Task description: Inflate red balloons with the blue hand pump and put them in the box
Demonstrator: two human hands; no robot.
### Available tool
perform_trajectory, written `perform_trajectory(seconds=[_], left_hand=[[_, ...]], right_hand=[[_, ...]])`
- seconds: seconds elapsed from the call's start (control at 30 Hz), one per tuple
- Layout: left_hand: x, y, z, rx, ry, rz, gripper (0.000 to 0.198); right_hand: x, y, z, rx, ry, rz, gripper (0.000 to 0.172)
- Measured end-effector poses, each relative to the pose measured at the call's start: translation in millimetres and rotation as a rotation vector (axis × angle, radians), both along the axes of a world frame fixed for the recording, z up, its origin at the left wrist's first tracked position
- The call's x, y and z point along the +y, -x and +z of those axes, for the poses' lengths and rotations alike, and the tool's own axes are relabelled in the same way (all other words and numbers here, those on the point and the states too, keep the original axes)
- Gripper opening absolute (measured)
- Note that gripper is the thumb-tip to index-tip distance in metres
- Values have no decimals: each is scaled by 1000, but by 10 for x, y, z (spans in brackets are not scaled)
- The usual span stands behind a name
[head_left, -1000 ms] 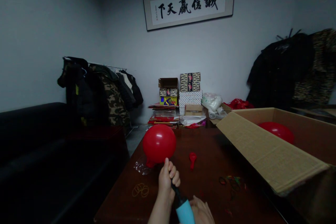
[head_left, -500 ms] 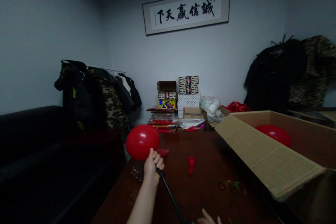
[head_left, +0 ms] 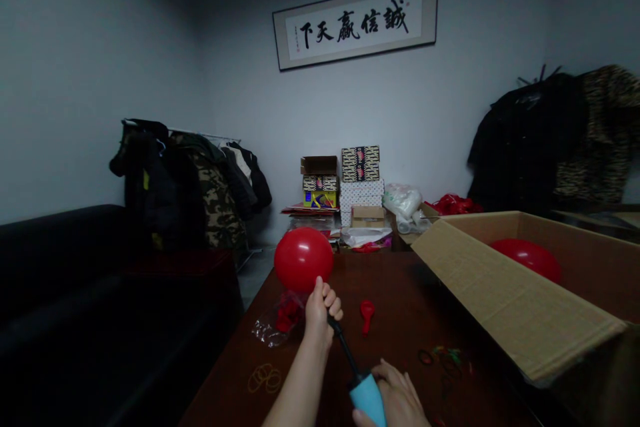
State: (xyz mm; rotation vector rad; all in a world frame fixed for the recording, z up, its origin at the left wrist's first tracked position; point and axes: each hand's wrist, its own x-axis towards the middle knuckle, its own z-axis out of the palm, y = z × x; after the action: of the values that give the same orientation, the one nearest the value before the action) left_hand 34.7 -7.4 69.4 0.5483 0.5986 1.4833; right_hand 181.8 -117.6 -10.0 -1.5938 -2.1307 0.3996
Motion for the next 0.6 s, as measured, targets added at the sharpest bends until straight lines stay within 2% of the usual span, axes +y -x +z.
perform_trajectory(seconds=[0.07,0.1,0.17,0.23,0.47,0.6], left_hand=[[-43,-119,-63,17,-11,-10,52],[-62,-168,-87,27,-11,-20,52],[-91,-236,-117,49,-6,-38,52],[-108,-262,-128,69,1,-47,52],[-133,-243,-130,96,20,-15,52],[-111,-235,-80,92,-2,-8,52]], right_hand=[[27,2,156,18,22,40,56],[42,11,231,33,6,11,57],[74,39,343,53,7,4,55],[101,75,378,73,-4,-5,51],[101,119,102,87,-81,-58,47],[58,72,7,48,-98,-69,47]])
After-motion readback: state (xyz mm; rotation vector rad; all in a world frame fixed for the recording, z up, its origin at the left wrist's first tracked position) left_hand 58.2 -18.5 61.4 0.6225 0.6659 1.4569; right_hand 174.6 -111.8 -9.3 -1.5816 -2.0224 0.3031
